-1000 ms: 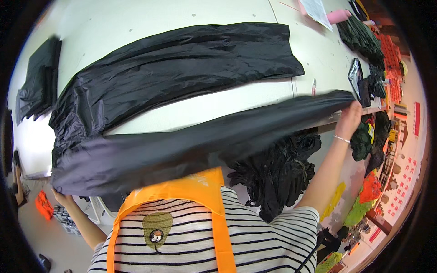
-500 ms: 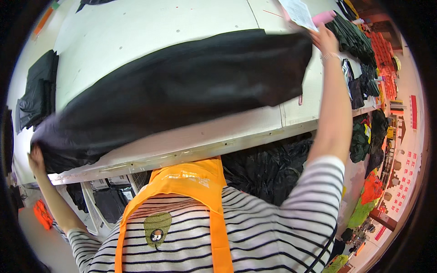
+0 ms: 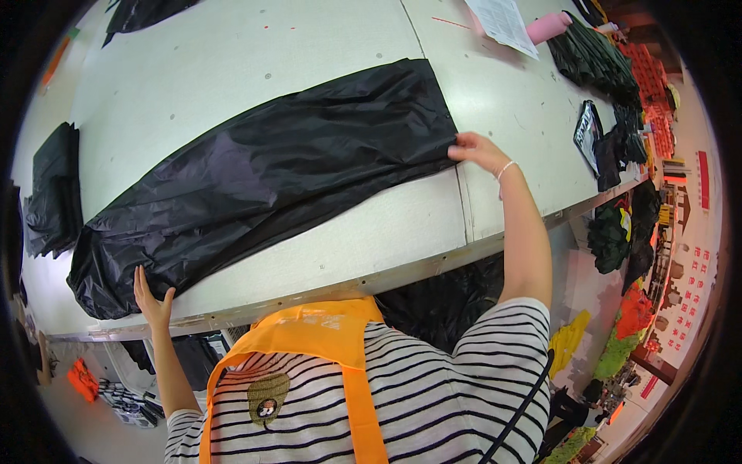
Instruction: The person repeatedly folds black trousers on a white table. They smooth the fabric, fold the legs together, fold the garment in half, and place the folded item into a stack. The process is repeated for multiple trousers.
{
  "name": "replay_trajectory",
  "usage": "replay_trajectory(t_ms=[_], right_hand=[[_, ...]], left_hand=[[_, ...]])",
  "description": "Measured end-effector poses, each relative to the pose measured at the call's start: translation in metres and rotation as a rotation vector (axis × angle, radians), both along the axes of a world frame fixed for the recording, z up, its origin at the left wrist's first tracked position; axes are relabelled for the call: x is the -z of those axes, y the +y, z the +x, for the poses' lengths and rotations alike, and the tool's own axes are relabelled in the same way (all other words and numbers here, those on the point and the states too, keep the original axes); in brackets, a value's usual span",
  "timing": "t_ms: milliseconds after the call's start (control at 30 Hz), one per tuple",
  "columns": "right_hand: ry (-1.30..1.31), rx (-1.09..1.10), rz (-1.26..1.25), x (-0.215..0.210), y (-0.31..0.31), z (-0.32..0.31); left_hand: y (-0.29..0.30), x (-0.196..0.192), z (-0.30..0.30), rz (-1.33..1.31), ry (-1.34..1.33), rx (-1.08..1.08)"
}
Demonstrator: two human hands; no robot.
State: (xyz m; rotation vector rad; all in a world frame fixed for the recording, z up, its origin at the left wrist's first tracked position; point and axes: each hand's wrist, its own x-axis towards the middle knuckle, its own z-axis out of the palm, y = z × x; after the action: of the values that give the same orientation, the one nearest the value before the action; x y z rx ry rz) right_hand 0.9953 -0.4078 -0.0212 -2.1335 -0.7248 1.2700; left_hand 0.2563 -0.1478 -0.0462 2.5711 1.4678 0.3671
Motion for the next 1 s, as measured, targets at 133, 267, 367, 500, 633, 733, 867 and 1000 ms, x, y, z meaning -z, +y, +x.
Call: replay_trajectory(t_ms=[133,267,367,500,633,733,867,1000], right_hand=[[-0.541,-0.15,0.212,0.032,-0.017,0.009],[-0.562,0.037,0.466,-0.018,0.067,0.013],[-0.908,0.155,0.764,-0.107,0.131,0.006],[-1.583,0.093,1.129,-0.133,0.142,0.02],[-0.953,-0.2,-0.216,0.004,0.088,0.049],[-0.959,-0.115,0.19,-0.008,0.112,0.064],[-0.65,0.251,1.1,-0.129,0.159,0.06],[-1.078,0.202,0.486,-0.108,0.115,0.051]], left_hand=[[0.009,0.0,0.008,-0.15,0.046,0.064],[0.019,0.01,-0.017,-0.219,0.086,-0.045],[0.016,0.011,-0.039,-0.16,0.179,-0.123],[0.008,0.016,-0.04,-0.068,0.093,-0.21],[0.003,0.014,-0.031,-0.033,0.207,-0.149],[0.01,0.017,-0.031,-0.09,0.21,-0.152],[0.019,0.031,-0.046,-0.188,0.191,-0.116],[0.017,0.026,-0.06,-0.22,0.128,-0.263]])
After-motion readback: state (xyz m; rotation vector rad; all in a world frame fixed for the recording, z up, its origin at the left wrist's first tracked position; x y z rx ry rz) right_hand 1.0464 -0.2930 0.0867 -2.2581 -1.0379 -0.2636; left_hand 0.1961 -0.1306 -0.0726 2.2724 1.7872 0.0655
